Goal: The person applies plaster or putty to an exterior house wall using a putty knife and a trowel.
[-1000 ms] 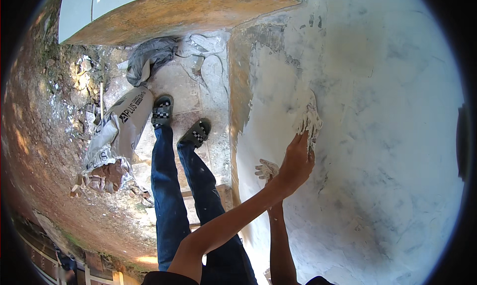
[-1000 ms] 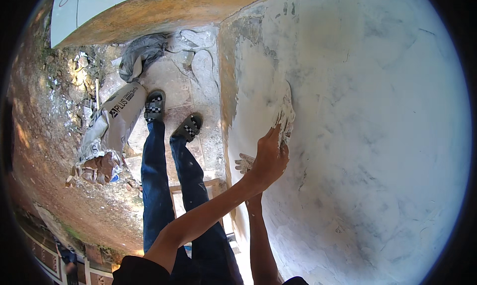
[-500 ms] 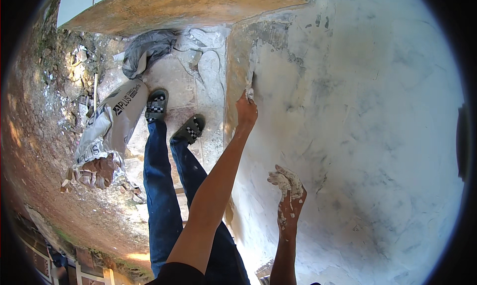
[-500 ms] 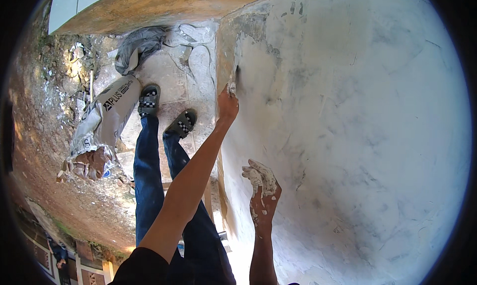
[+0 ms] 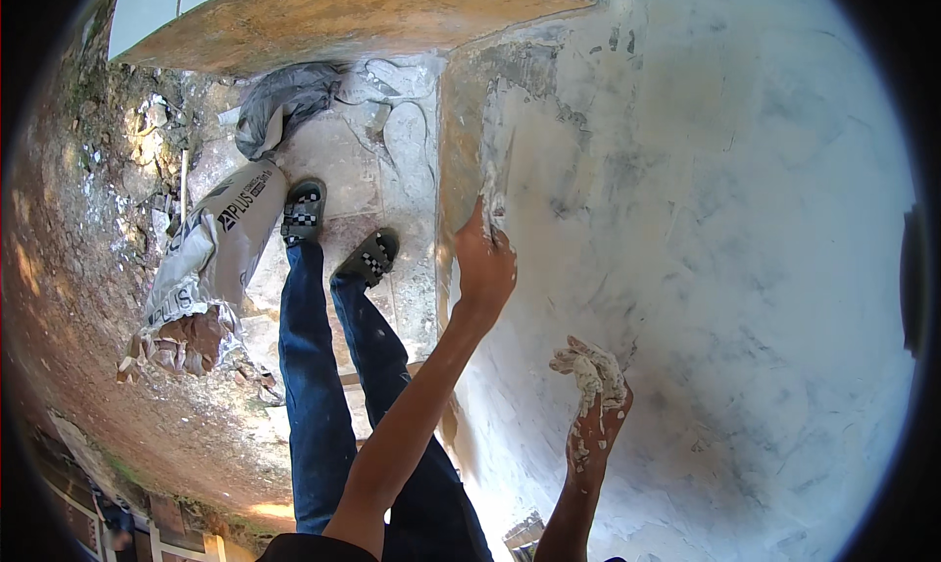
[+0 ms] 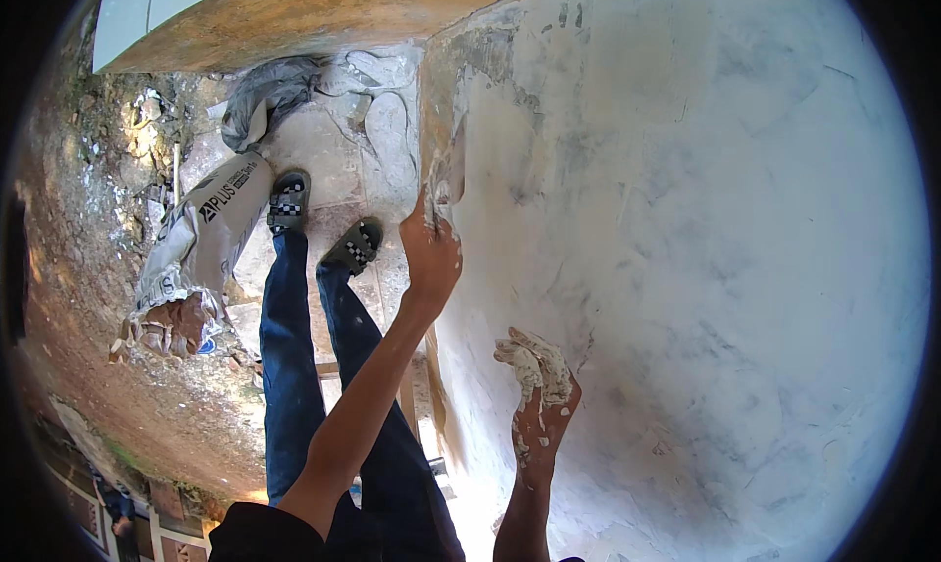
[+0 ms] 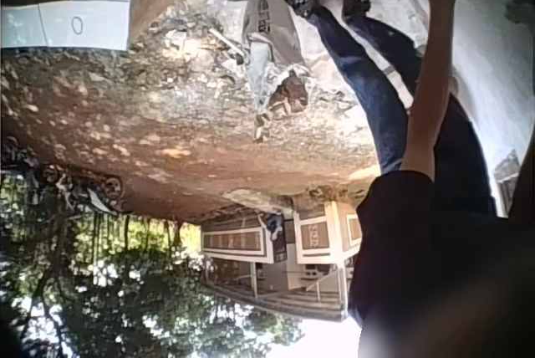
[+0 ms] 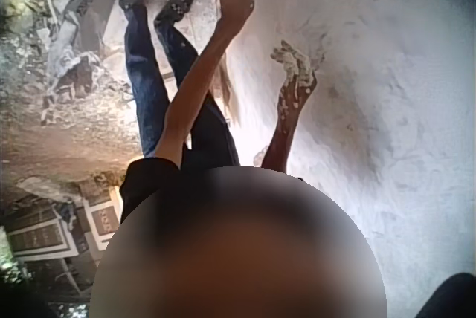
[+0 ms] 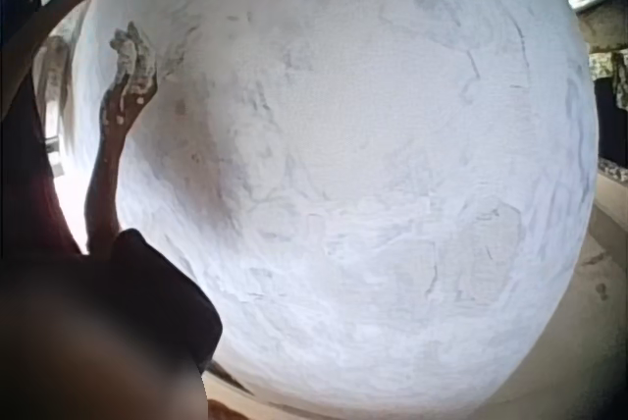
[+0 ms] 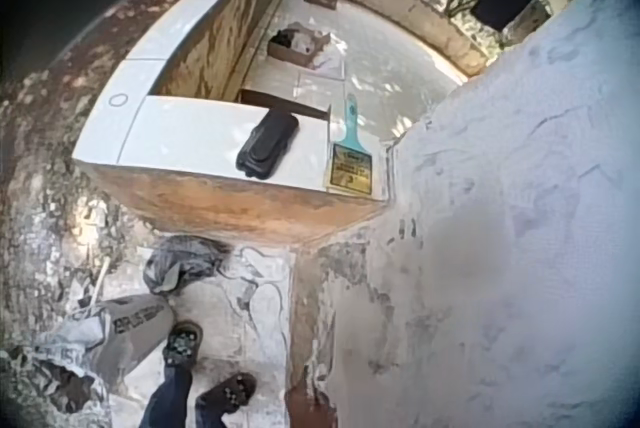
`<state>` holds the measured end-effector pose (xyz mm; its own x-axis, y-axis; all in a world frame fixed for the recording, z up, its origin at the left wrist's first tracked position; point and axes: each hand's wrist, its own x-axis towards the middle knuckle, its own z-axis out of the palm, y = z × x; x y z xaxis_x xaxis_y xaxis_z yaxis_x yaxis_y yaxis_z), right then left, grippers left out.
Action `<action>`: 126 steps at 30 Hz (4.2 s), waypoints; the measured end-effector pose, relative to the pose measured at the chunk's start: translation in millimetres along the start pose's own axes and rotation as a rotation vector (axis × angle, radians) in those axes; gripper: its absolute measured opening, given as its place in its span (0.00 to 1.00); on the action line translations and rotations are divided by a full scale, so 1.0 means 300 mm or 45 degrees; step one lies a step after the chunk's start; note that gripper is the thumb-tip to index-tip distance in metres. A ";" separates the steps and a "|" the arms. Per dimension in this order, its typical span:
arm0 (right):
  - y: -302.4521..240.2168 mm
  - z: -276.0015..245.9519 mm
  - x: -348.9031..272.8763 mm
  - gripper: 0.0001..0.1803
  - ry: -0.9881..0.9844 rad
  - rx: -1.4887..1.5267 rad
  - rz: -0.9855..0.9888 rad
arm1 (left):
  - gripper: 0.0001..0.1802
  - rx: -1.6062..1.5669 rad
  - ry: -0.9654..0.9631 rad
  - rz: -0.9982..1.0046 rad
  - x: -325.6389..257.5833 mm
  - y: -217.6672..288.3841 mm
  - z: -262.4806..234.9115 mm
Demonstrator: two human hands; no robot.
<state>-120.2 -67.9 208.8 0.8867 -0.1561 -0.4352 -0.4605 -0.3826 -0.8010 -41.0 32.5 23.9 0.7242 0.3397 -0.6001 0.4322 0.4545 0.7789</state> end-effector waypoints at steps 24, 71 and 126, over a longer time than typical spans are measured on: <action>-0.095 -0.005 0.022 0.21 0.133 -0.393 -0.230 | 0.16 0.076 0.029 0.039 0.159 -0.052 -0.005; -0.190 -0.043 -0.051 0.27 0.329 -0.454 0.006 | 0.10 0.182 0.049 -0.031 0.161 0.025 0.137; -0.193 -0.044 -0.005 0.21 0.336 -0.433 0.057 | 0.18 0.213 -0.192 0.534 -0.057 0.301 0.207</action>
<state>-94.4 -57.5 261.3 0.8667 -0.3901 -0.3108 -0.4980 -0.6418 -0.5832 19.0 16.5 115.9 0.9194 0.3365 -0.2038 0.1573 0.1605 0.9744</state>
